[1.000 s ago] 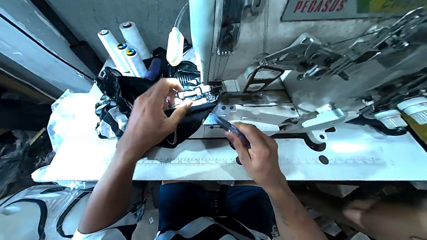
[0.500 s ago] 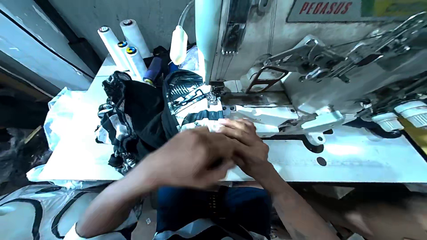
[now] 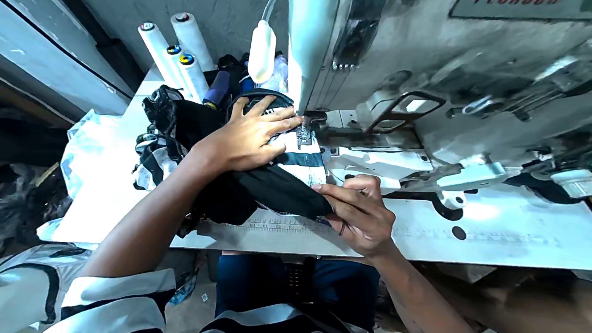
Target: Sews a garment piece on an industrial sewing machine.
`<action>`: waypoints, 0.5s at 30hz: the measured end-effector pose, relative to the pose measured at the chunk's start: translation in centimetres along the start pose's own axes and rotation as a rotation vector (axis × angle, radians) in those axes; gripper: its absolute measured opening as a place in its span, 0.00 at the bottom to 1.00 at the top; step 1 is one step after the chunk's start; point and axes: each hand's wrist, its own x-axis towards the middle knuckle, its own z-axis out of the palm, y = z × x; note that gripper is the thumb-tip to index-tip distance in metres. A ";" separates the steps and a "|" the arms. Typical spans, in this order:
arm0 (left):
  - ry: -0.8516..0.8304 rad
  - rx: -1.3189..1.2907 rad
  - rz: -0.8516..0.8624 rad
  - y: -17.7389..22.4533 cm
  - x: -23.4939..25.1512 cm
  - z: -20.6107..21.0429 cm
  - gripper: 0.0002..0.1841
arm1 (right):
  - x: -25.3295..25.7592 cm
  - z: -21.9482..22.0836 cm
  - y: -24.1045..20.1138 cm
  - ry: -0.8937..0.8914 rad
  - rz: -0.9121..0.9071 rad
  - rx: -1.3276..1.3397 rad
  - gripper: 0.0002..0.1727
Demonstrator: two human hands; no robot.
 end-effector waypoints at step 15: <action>-0.006 -0.049 0.022 -3.1 2.7 -0.4 0.29 | 2.1 0.9 1.4 0.004 0.036 0.028 0.07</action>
